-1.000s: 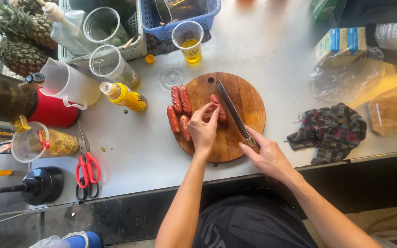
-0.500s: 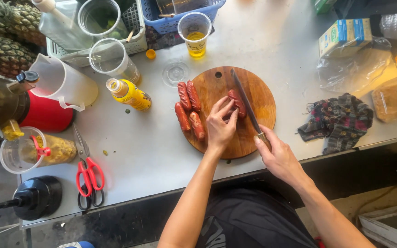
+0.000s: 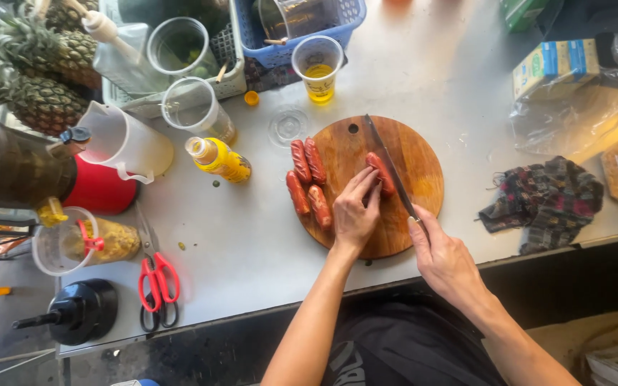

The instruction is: Slicing several cooked sausages on a wooden cutting board using a kitchen knife.

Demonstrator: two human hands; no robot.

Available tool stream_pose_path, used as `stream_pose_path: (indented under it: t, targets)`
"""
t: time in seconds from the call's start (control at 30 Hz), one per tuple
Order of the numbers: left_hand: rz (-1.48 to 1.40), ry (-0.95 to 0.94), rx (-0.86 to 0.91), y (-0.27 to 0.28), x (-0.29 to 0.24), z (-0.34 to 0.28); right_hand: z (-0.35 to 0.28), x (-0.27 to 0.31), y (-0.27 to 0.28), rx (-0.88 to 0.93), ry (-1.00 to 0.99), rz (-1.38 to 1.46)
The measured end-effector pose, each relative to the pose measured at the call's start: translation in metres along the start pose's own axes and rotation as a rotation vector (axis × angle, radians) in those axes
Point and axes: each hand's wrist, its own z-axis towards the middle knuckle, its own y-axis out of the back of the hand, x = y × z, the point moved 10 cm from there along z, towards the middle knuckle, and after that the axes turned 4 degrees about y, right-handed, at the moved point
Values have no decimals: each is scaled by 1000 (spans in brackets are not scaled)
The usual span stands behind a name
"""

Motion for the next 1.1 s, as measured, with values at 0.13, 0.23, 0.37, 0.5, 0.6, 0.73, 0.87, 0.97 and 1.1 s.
stream_pose_path:
  t: [0.13,0.23,0.37,0.5,0.6,0.73,0.87,0.97,1.1]
  targets:
    - [-28,-20,-24,2,-7,1,2,5,4,21,13,5]
    - [-28,-19,-25,1,-5,0,1,12,5,21,25,-18]
    - [-5,-31,-29,-3,-1,0,7,3,1,26,34,-32]
    - [-15,-13,-34,1,0,-1,1,17,3,40,28,-33]
    - [-33,-6,-33,1,-1,0,-8,13,5,56,-1,-43]
    - [-24,12,-34,-4,10,-1,-6,6,1,69,-25,-53]
    - [-44,20,-28,-4,9,-2,13,18,-1,51,44,-38]
    - [-51,19,-31,-1,7,4,-1,22,5,56,22,-48]
    - [-70,29,-17,1,5,3,-8,5,-2,93,-38,-63]
